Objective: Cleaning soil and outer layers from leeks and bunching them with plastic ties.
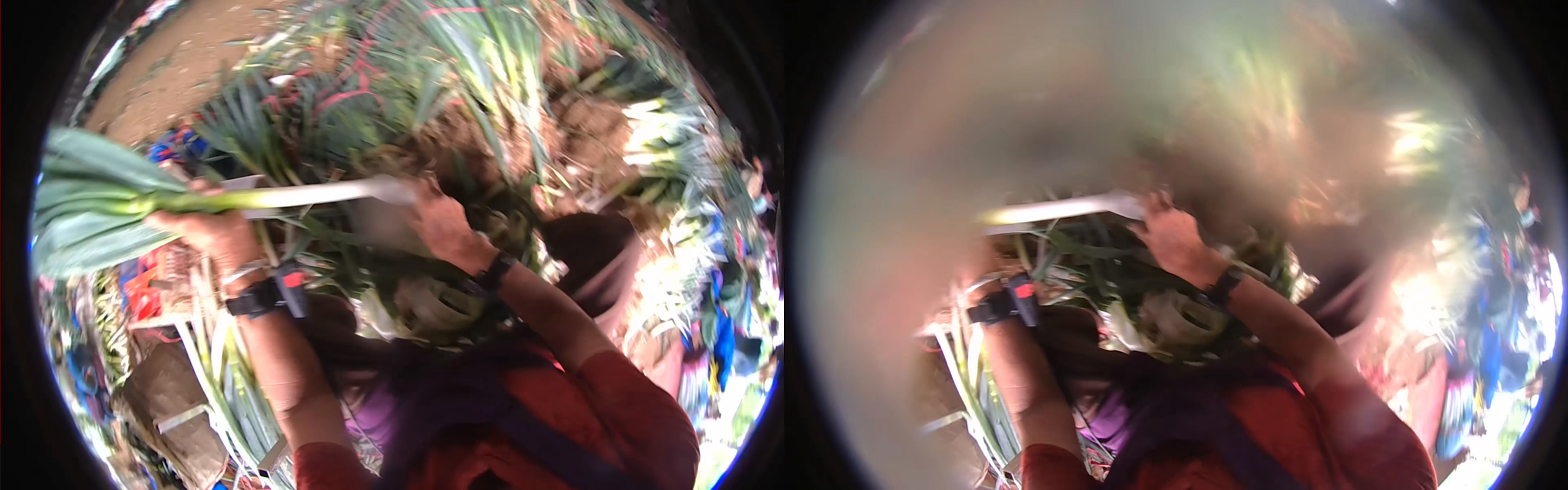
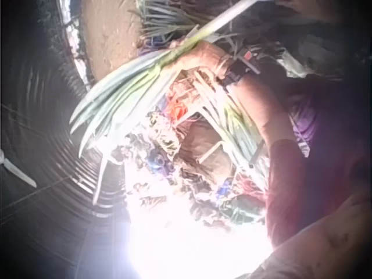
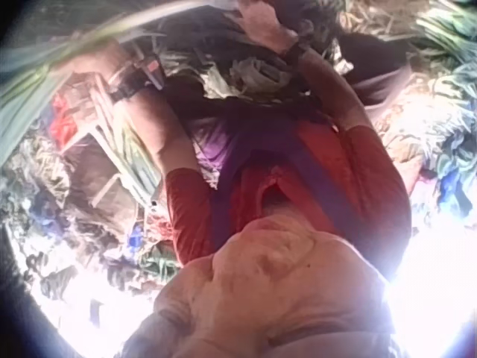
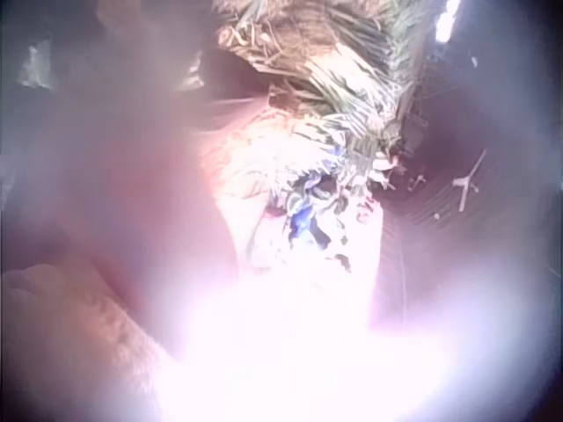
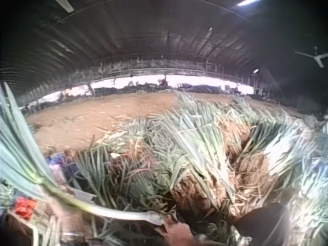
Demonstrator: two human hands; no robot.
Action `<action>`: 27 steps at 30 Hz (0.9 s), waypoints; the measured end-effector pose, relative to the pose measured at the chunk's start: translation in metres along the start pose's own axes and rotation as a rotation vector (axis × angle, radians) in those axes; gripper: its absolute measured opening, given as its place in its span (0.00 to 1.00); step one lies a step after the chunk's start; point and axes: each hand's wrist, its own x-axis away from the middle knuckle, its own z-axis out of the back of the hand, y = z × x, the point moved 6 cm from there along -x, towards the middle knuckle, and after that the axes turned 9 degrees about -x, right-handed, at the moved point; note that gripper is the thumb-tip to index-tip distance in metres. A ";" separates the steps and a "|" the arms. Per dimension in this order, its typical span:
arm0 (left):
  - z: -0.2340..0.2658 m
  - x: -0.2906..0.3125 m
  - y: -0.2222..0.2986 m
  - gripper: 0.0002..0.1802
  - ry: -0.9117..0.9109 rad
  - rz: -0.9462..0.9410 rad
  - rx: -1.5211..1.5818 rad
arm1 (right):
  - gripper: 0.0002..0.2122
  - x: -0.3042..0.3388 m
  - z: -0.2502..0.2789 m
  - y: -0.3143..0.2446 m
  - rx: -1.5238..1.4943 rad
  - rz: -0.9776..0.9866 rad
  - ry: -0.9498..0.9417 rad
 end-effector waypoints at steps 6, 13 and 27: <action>-0.005 0.011 0.002 0.28 0.117 0.084 -0.014 | 0.06 -0.008 -0.029 0.020 -0.248 -0.054 0.104; -0.013 0.027 -0.014 0.30 0.078 0.037 0.000 | 0.07 -0.006 -0.050 0.035 -0.774 -0.475 -0.151; -0.046 0.059 -0.023 0.21 -0.056 -0.059 -0.109 | 0.16 0.050 -0.078 0.034 -1.683 -0.768 -0.308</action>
